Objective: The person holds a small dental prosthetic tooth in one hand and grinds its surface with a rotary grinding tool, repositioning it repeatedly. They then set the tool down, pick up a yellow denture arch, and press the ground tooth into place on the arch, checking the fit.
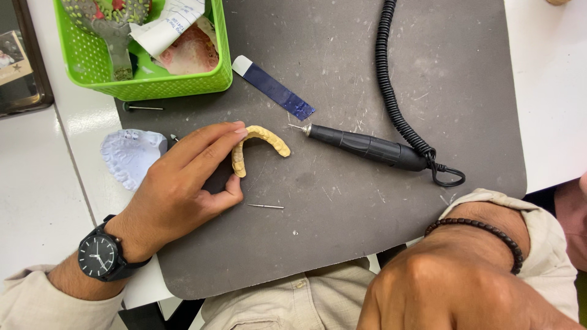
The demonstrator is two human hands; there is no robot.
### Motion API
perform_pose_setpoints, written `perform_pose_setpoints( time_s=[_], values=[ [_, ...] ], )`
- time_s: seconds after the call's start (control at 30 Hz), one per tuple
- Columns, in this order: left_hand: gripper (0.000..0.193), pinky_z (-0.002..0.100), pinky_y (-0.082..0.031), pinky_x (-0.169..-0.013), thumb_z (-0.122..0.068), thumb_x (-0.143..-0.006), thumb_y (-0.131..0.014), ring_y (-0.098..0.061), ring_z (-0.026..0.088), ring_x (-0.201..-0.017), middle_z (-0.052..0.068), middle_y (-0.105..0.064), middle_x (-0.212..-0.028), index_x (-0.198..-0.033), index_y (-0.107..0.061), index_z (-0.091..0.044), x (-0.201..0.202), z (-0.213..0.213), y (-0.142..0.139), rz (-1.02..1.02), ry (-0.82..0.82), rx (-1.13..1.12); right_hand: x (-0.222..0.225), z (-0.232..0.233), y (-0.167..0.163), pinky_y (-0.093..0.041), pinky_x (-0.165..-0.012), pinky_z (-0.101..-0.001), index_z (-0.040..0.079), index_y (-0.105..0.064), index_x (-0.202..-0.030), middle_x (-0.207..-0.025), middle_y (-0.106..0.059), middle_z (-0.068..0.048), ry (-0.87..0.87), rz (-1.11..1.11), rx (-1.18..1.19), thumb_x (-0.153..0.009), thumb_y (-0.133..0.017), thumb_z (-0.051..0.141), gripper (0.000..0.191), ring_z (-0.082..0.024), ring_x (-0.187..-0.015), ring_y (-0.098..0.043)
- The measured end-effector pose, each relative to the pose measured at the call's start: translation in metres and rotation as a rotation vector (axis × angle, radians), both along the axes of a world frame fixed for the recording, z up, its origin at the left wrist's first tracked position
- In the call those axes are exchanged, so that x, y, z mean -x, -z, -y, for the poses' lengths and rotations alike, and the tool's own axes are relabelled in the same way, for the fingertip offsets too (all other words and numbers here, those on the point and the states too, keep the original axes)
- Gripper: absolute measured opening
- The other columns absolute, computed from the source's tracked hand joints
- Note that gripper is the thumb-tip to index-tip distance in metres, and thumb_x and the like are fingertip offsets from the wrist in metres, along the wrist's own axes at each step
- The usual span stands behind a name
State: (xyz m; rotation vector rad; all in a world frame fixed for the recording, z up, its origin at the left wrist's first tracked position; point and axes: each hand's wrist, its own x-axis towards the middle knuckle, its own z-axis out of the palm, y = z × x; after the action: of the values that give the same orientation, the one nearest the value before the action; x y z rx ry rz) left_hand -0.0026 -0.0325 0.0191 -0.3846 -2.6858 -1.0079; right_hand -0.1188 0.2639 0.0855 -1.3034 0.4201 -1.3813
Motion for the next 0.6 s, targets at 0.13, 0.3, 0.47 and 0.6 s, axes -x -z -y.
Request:
perform_pose_setpoints(
  time_s=[0.13,0.3,0.47,0.6],
  values=[
    [0.060,0.037,-0.057,-0.100,-0.001,-0.076,-0.078,-0.067,0.033,-0.121,0.017,-0.063,-0.135,-0.133,-0.059,0.001,0.000,0.000,0.002,-0.018,0.000,-0.001,0.013,0.015,-0.012,-0.055,-0.069,-0.0417,0.011,-0.050,-0.069,-0.066,-0.052,-0.004,0.336,-0.375,0.008,-0.099,-0.068,0.035,0.042,-0.025,-0.060,-0.057],
    [0.060,0.037,-0.057,-0.101,0.000,-0.077,-0.077,-0.066,0.033,-0.122,0.017,-0.063,-0.137,-0.135,-0.058,0.001,-0.002,-0.002,0.005,-0.051,0.005,-0.020,0.040,0.044,-0.015,-0.051,-0.060,-0.0418,0.009,-0.067,-0.081,-0.076,-0.068,-0.005,0.797,-1.770,-0.454,-0.073,-0.085,0.050,0.045,-0.030,-0.069,-0.066],
    [0.062,0.038,-0.056,-0.104,-0.001,-0.078,-0.076,-0.064,0.034,-0.124,0.017,-0.061,-0.138,-0.137,-0.057,0.000,-0.003,-0.001,0.010,-0.063,0.011,-0.029,0.052,0.062,-0.001,-0.056,-0.062,-0.0423,0.013,-0.069,-0.105,-0.086,-0.074,-0.005,0.508,-1.930,-0.938,-0.073,-0.083,0.047,0.049,-0.031,-0.076,-0.071],
    [0.064,0.037,-0.055,-0.104,-0.002,-0.080,-0.076,-0.064,0.034,-0.125,0.017,-0.060,-0.139,-0.140,-0.055,0.000,-0.002,0.000,0.014,-0.064,0.026,-0.038,0.061,0.056,0.006,-0.056,-0.064,-0.0428,0.014,-0.073,-0.107,-0.086,-0.074,-0.008,0.601,-1.974,-0.926,-0.081,-0.081,0.041,0.038,-0.032,-0.077,-0.072]
  ],
)
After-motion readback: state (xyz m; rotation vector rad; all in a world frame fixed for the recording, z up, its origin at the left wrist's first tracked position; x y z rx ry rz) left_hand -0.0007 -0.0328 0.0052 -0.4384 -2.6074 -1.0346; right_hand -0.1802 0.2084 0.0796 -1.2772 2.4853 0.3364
